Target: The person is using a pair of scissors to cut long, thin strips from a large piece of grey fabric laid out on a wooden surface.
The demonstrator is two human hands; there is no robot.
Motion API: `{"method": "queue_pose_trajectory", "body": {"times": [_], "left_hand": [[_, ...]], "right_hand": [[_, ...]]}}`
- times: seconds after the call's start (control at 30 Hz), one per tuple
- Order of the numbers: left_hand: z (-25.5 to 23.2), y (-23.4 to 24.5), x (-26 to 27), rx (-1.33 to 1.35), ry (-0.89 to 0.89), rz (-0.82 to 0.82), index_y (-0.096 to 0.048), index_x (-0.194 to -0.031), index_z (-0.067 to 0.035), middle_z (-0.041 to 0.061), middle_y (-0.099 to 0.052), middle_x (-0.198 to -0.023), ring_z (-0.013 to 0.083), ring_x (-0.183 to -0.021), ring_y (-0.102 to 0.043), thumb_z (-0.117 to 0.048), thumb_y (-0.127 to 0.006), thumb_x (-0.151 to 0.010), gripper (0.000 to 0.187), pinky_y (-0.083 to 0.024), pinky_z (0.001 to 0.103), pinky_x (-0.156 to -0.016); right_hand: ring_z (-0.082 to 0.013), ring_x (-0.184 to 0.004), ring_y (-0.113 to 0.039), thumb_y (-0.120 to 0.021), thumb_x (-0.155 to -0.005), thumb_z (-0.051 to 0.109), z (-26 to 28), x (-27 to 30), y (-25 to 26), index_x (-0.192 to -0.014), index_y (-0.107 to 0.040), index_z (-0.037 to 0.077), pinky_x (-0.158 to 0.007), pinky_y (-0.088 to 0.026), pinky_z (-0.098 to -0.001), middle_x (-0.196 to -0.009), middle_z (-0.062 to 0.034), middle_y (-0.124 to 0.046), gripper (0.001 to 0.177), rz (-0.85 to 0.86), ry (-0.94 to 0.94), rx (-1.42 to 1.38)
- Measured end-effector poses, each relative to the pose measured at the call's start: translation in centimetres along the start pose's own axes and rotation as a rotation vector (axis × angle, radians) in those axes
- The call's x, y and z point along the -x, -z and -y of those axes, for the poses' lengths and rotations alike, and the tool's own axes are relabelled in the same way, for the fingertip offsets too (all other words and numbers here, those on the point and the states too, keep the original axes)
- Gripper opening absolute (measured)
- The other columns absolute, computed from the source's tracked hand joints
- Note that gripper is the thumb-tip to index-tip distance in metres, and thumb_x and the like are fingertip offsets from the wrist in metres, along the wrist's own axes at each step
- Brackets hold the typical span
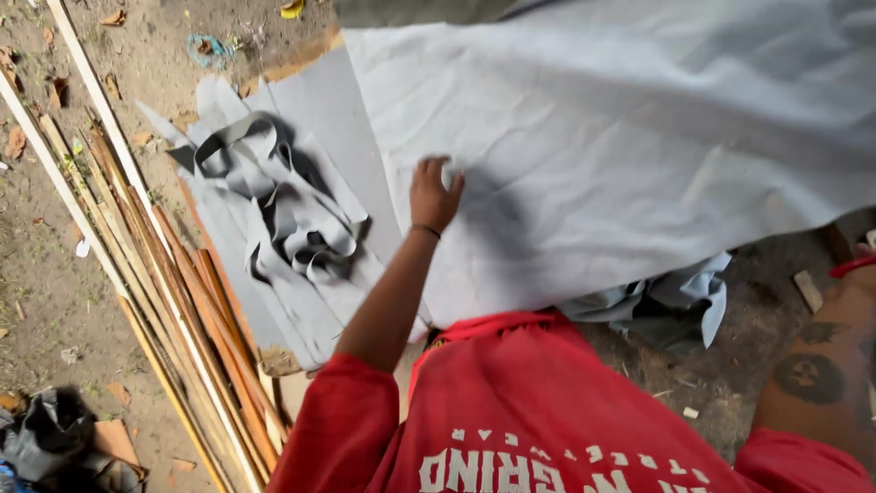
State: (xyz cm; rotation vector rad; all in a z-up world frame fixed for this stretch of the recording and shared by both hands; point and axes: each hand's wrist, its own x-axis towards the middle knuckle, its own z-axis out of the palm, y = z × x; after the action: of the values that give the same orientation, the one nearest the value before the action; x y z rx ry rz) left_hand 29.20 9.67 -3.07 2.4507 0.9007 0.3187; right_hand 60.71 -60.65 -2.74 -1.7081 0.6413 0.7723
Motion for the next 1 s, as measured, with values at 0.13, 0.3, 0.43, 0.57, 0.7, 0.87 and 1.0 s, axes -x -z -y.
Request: {"method": "queue_pose_trajectory", "body": {"times": [0.13,0.3,0.43,0.57,0.7,0.87,1.0], "left_hand": [[-1.6,5.5,18.5,0.586,0.569,0.47,-0.067,-0.073,-0.02,0.006,-0.07,-0.088,0.0278,-0.098,-0.066,-0.051,-0.06,-0.086,0.034,-0.05,0.044,-0.091],[-0.8,9.2,28.6,0.931,1.215,0.899,-0.062,-0.122,-0.001,0.013,-0.064,-0.108,0.0213,-0.083,-0.061,-0.057,-0.068,-0.082,0.069,-0.047,0.032,-0.068],[2.9,7.1,30.4,0.993,1.142,0.799,-0.042,-0.147,0.005,0.025,-0.048,-0.132,0.0312,-0.106,-0.067,-0.053,-0.08,-0.092,0.089,-0.06,0.037,-0.081],[1.1,6.9,30.5,1.171,1.071,0.684,-0.048,-0.141,0.001,0.012,-0.048,-0.133,0.0285,-0.119,-0.057,-0.036,-0.084,-0.092,0.071,-0.055,0.046,-0.098],[2.4,5.5,32.0,1.192,1.02,0.575,-0.06,-0.118,-0.004,0.007,-0.07,-0.106,0.0211,-0.098,-0.067,-0.025,-0.078,-0.096,0.035,-0.059,0.038,-0.081],[1.7,8.0,32.5,1.104,0.877,0.511,-0.061,-0.108,-0.009,0.005,-0.073,-0.097,0.0172,-0.089,-0.07,-0.033,-0.067,-0.102,0.026,-0.056,0.032,-0.075],[0.7,7.9,32.3,1.039,0.785,0.404,-0.065,-0.11,-0.003,0.011,-0.073,-0.099,0.0202,-0.093,-0.071,-0.036,-0.061,-0.104,0.034,-0.057,0.036,-0.077]], "right_hand": [[-0.007,-0.093,-0.085,-0.09,-0.109,0.042,-13.6,6.3,-11.1,-0.123,-0.059,0.024,-0.079,-0.068,-0.0187,-0.113,0.0021,-0.08,0.038,-0.692,0.563,-0.172],[-0.0025,-0.063,-0.053,-0.072,-0.101,0.023,-24.3,25.1,-25.0,-0.13,-0.061,0.022,-0.054,-0.046,-0.0177,-0.089,0.0042,-0.064,0.031,-0.248,0.273,-0.039],[-0.0283,-0.093,-0.065,-0.084,-0.095,0.031,-30.3,29.1,-28.2,-0.14,-0.062,0.02,-0.078,-0.055,-0.0416,-0.115,-0.0185,-0.067,0.052,-0.012,0.241,0.159],[-0.03,-0.088,-0.069,-0.09,-0.079,0.031,-25.8,35.9,-30.4,-0.141,-0.062,0.01,-0.074,-0.059,-0.0405,-0.112,-0.0238,-0.07,0.071,0.254,0.171,0.333],[-0.0405,-0.129,-0.06,-0.082,-0.081,0.044,-20.1,41.3,-32.4,-0.151,-0.051,0.005,-0.109,-0.046,-0.053,-0.138,-0.0277,-0.063,0.086,0.552,0.082,0.636],[-0.045,-0.129,-0.058,-0.057,-0.093,0.064,-19.3,43.3,-34.7,-0.151,-0.044,0.013,-0.109,-0.044,-0.0549,-0.137,-0.0334,-0.059,0.078,0.731,0.121,0.809],[-0.0416,-0.138,-0.049,-0.05,-0.096,0.072,-19.6,43.7,-38.4,-0.151,-0.044,0.017,-0.116,-0.037,-0.0511,-0.148,-0.0287,-0.052,0.078,0.758,0.178,0.696]]}}
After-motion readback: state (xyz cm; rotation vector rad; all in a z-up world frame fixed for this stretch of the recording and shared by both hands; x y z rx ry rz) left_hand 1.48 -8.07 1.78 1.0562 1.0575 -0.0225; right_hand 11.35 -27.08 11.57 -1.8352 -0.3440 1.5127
